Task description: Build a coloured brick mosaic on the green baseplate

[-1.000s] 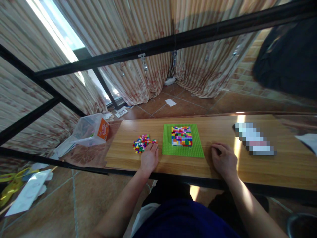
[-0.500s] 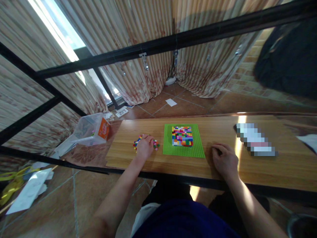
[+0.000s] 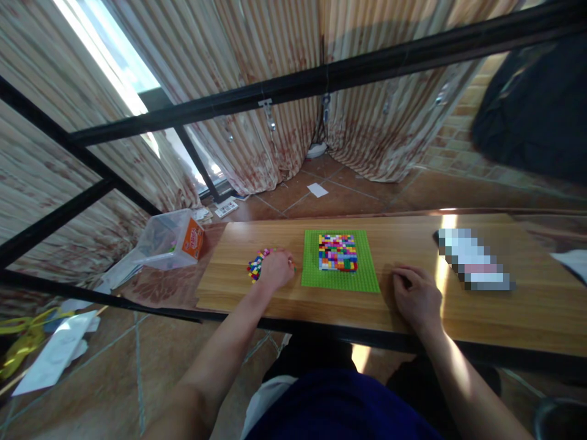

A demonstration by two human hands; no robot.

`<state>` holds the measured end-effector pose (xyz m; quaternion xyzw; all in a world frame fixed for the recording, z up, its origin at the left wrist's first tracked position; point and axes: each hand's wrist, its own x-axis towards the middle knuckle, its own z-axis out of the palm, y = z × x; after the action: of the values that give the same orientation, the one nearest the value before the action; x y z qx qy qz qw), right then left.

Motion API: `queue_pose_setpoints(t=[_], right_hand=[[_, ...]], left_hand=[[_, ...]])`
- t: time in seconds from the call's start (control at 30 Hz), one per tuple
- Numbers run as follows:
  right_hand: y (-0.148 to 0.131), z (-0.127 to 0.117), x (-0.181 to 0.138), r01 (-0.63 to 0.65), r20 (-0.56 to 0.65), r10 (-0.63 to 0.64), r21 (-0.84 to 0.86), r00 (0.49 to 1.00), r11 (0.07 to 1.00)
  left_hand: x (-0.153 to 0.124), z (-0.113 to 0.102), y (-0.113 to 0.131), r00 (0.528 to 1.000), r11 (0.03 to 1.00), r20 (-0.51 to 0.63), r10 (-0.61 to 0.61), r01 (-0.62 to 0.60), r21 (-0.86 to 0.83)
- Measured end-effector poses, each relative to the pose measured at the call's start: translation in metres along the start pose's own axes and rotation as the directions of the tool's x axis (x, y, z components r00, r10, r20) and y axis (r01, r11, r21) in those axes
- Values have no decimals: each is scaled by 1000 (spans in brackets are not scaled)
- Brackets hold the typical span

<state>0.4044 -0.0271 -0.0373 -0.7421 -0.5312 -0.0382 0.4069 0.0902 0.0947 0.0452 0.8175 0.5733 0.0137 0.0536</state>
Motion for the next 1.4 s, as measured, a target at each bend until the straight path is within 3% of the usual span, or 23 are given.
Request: queue_pose_setpoints(t=[0.4, 0.7, 1.07, 1.4], right_hand=[[0, 1, 0, -2, -9, 2, -6, 1000, 1000], [0, 1, -1, -8, -13, 8, 3, 1000, 1000], [-1, 0, 0, -8, -9, 8, -2, 1000, 1000], [0, 0, 0, -5, -3, 5, 0, 1000, 1000]], left_hand=[[-1, 11, -2, 996, 997, -53, -69, 70, 27], [0, 12, -2, 988, 982, -33, -148, 151, 114], [-1, 5, 1, 991, 988, 3, -130, 129, 87], [-1, 16, 4, 993, 993, -62, -104, 107, 49]])
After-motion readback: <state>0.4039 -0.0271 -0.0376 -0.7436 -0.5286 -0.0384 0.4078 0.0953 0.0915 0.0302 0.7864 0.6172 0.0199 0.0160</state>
